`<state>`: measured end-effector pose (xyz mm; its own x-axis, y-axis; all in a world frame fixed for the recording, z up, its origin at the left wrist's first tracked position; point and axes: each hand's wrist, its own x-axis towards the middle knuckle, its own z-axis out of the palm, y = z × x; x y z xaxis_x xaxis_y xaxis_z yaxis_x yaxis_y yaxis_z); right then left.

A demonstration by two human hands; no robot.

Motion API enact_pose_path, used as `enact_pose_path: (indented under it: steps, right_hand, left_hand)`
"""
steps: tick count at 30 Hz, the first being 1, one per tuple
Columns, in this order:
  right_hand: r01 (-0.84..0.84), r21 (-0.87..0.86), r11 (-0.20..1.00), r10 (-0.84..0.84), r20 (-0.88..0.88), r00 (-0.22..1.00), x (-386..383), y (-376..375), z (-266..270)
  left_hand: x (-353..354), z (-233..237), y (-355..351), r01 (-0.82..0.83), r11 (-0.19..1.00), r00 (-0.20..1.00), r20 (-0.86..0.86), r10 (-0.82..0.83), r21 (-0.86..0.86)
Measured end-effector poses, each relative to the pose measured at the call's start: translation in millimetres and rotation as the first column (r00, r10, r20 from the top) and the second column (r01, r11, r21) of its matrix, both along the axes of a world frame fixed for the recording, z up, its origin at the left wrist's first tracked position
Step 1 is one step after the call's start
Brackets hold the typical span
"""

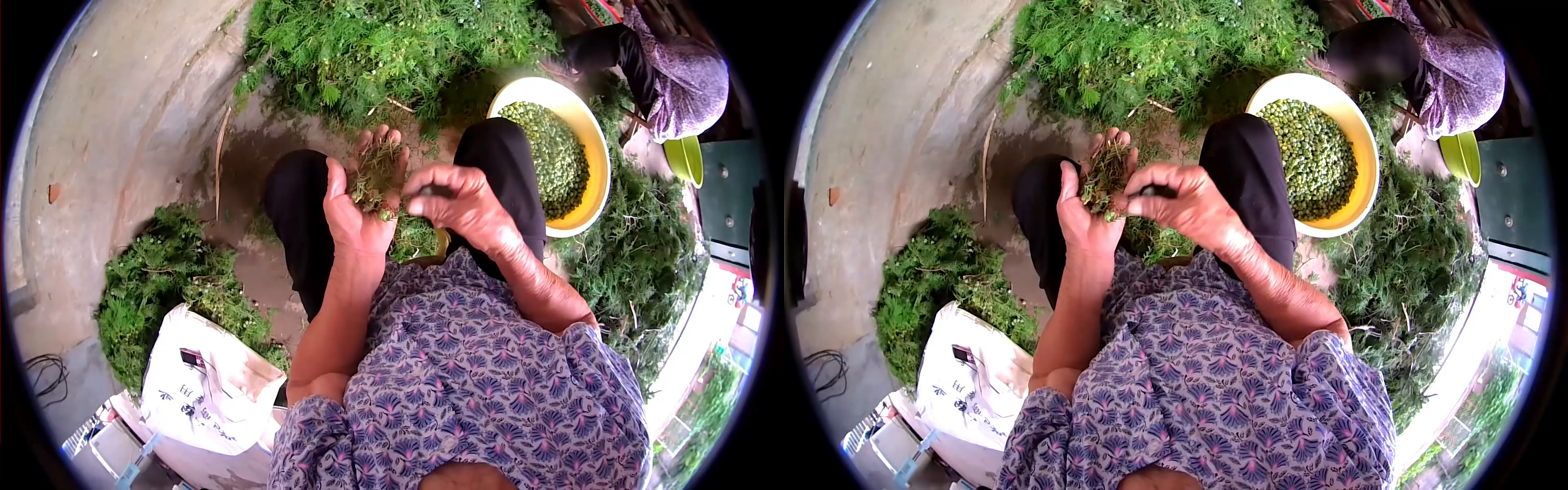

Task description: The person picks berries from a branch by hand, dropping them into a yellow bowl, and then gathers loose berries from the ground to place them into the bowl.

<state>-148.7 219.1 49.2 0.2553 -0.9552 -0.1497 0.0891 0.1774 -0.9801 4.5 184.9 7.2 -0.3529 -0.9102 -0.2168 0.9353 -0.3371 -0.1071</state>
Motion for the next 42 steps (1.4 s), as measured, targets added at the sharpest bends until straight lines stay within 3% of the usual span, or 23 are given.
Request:
enact_pose_path:
  steps: [1,3,5,7,9,11,15,16,24,26,33,34,38,42]
  right_hand:
    - [-0.056,-0.272,0.961,0.010,-0.170,0.985,6,0,-3]
    - [-0.089,-0.230,0.969,0.035,-0.229,0.973,9,3,-1]
    - [-0.117,-0.415,0.902,-0.065,-0.401,0.914,12,2,-6]
    - [-0.089,-0.393,0.915,-0.068,-0.368,0.927,13,2,-2]
    - [0.008,-0.193,0.981,-0.068,-0.305,0.950,13,2,4]
    - [0.025,-0.219,0.975,-0.102,-0.346,0.933,9,-2,6]
    - [0.054,-0.313,0.948,-0.194,-0.434,0.880,3,-8,9]
    - [0.078,-0.315,0.946,-0.222,-0.451,0.864,2,-9,8]
    - [0.101,-0.393,0.914,-0.299,-0.481,0.824,1,-16,0]
    - [0.087,-0.391,0.916,-0.291,-0.500,0.816,1,-16,1]
    - [0.134,-0.436,0.890,-0.361,-0.492,0.792,-3,-21,-3]
    - [0.137,-0.515,0.846,-0.416,-0.478,0.773,-3,-23,-5]
    - [0.221,-0.440,0.870,-0.448,-0.522,0.726,-13,-29,-5]
    - [0.103,-0.496,0.862,-0.404,-0.550,0.731,-21,-32,-5]
  left_hand:
    - [0,0,-1,-0.004,1.000,1.000,-0.019,0.004,0.003]
    - [-2,3,-1,-0.014,1.000,0.998,0.063,0.014,0.004]
    - [-6,4,1,-0.020,1.000,0.985,0.170,0.017,0.015]
    - [-9,5,4,-0.002,1.000,0.980,0.197,-0.004,0.029]
    - [-7,1,7,0.018,0.999,0.975,0.220,-0.026,0.039]
    - [-3,-14,9,0.109,0.994,0.990,0.085,-0.109,0.010]
    - [-4,-11,12,0.203,0.976,0.954,0.209,-0.214,0.074]
    - [-4,-11,13,0.248,0.967,0.954,0.159,-0.255,0.063]
    - [-11,3,15,0.211,0.957,0.886,0.374,-0.274,0.201]
    - [-13,11,15,0.172,0.925,0.847,0.429,-0.314,0.339]
    - [-13,12,18,0.245,0.928,0.883,0.329,-0.334,0.282]
    - [-13,14,17,0.245,0.928,0.891,0.312,-0.330,0.281]
    - [-11,2,17,0.236,0.945,0.938,0.203,-0.282,0.225]
    - [-9,0,16,0.241,0.938,0.930,0.217,-0.296,0.248]
